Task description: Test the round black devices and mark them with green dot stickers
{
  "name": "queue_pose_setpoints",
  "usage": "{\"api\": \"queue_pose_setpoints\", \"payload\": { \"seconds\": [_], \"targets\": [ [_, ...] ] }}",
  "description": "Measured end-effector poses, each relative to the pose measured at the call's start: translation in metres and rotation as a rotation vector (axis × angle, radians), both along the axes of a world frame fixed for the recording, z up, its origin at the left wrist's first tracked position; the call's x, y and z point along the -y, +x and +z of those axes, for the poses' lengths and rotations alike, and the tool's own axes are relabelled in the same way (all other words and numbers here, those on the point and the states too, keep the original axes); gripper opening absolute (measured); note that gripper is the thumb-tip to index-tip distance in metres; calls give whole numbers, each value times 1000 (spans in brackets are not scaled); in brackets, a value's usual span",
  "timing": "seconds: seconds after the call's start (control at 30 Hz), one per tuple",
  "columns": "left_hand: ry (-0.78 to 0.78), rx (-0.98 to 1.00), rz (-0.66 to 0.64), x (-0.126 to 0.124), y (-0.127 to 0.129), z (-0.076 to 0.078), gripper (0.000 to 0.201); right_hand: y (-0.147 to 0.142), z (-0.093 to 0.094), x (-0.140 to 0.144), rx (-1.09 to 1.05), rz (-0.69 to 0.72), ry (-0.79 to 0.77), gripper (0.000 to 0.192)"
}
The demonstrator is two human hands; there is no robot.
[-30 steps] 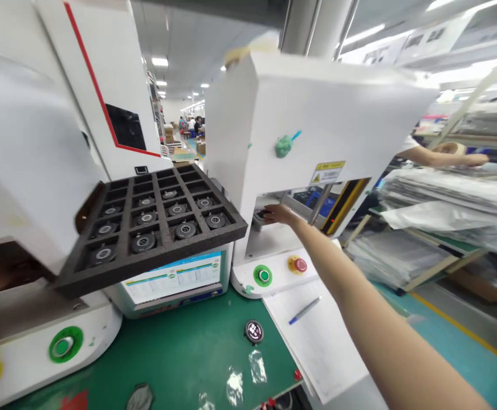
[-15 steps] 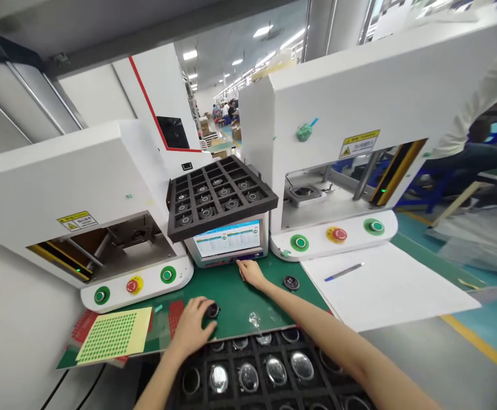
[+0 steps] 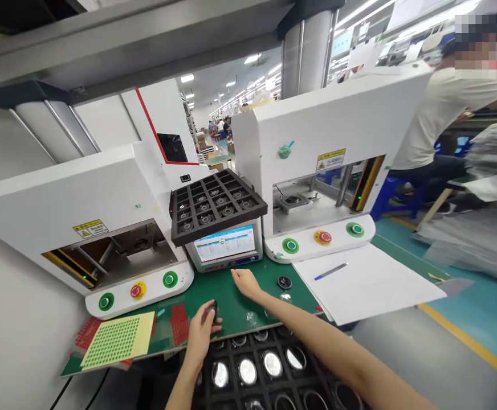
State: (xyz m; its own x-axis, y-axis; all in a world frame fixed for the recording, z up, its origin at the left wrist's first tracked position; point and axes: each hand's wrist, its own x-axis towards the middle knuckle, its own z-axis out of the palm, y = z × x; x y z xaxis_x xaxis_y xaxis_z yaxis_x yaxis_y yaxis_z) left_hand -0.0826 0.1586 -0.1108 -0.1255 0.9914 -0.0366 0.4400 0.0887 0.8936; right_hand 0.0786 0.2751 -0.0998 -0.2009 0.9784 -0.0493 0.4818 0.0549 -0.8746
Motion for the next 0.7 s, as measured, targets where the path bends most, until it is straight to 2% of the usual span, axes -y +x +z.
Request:
{"api": "queue_pose_setpoints", "payload": {
  "seconds": [0.1, 0.2, 0.27, 0.33, 0.43, 0.57, 0.7],
  "targets": [
    [-12, 233, 61, 44, 23, 23, 56, 16, 19, 65, -162, 87, 31, 26],
    [68, 545, 192, 91, 55, 55, 46, 37, 42, 142, -336, 134, 79, 22],
    [149, 617, 258, 117, 75, 77, 36, 50, 61, 185, -460, 124, 119, 12],
    [255, 534, 260, 138, 90, 95, 26, 59, 79, 215, -634, 79, 205, 8],
    [421, 277, 140, 162, 100, 114, 12, 68, 100, 241, -838, -7, 356, 16],
    [543, 5, -52, 180, 96, 128, 19, 78, 115, 254, -834, -3, 480, 22],
    [621, -109, -180, 184, 90, 136, 25, 87, 119, 261, -785, 44, 560, 22]
  ]
}}
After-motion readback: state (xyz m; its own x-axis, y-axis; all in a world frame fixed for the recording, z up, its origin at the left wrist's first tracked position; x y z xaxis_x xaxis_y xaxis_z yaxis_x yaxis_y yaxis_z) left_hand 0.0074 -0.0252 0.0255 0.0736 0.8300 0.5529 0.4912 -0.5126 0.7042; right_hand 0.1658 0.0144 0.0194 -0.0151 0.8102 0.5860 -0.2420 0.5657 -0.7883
